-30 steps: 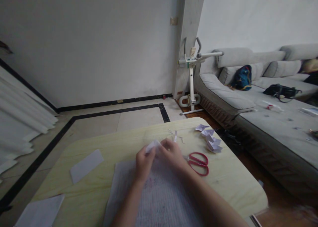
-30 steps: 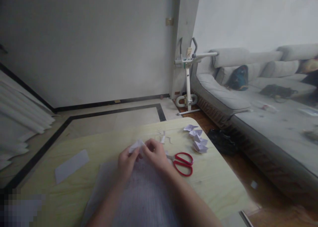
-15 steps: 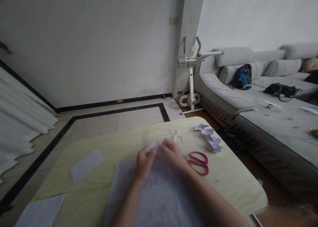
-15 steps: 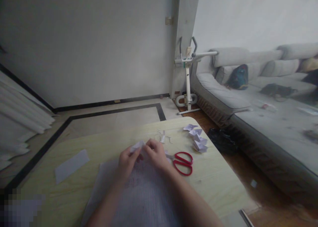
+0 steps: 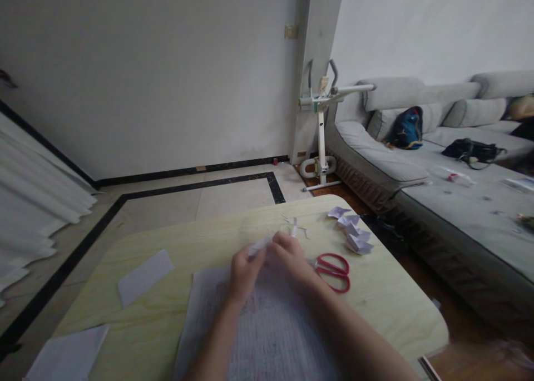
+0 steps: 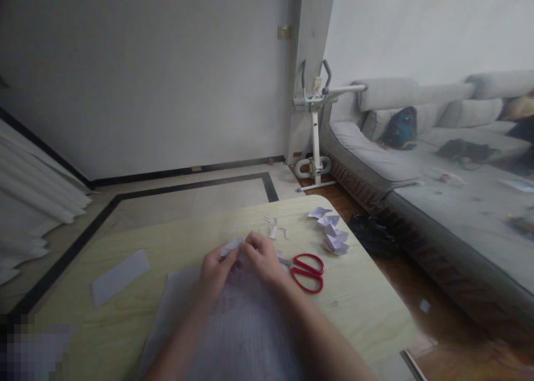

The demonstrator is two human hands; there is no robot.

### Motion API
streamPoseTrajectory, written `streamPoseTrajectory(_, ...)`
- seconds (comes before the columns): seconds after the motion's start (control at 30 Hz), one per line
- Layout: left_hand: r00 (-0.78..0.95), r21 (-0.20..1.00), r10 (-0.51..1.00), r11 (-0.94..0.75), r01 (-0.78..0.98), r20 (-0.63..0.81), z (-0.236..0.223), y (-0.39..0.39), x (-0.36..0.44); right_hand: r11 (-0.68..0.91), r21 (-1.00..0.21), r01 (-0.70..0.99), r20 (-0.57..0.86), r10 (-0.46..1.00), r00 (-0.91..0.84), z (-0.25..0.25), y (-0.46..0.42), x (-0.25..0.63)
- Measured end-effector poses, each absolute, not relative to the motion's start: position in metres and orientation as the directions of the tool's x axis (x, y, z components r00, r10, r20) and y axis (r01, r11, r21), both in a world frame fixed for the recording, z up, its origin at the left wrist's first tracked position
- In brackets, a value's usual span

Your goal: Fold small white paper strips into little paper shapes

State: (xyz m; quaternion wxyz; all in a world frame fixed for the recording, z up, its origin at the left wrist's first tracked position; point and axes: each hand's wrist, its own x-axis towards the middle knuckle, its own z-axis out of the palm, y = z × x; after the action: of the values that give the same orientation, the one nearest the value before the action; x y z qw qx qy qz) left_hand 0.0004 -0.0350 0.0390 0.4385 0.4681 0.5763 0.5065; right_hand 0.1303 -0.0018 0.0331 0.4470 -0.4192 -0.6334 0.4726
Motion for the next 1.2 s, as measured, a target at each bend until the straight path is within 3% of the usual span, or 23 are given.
streamPoseTrajectory(0.7, -0.036, 0.991, 0.995, 0.091, 0.093, -0.088, 0.040, -0.039, -0.001, 0.111, -0.992, 0.054, 0.086, 0.937, -0.337, 0.041, -0.001, 0.138)
streamPoseTrajectory(1.1, -0.260, 0.995, 0.966, 0.030, 0.095, -0.004, 0.043, -0.037, -0.003, 0.082, -0.997, -0.010, 0.081, 0.953, -0.291, 0.042, 0.002, 0.137)
streamPoseTrajectory(1.2, -0.238, 0.992, 0.971, 0.031, 0.125, 0.000, 0.043, -0.037, -0.004, 0.100, -0.995, 0.020, 0.091, 0.957, -0.276, 0.040, 0.003, 0.137)
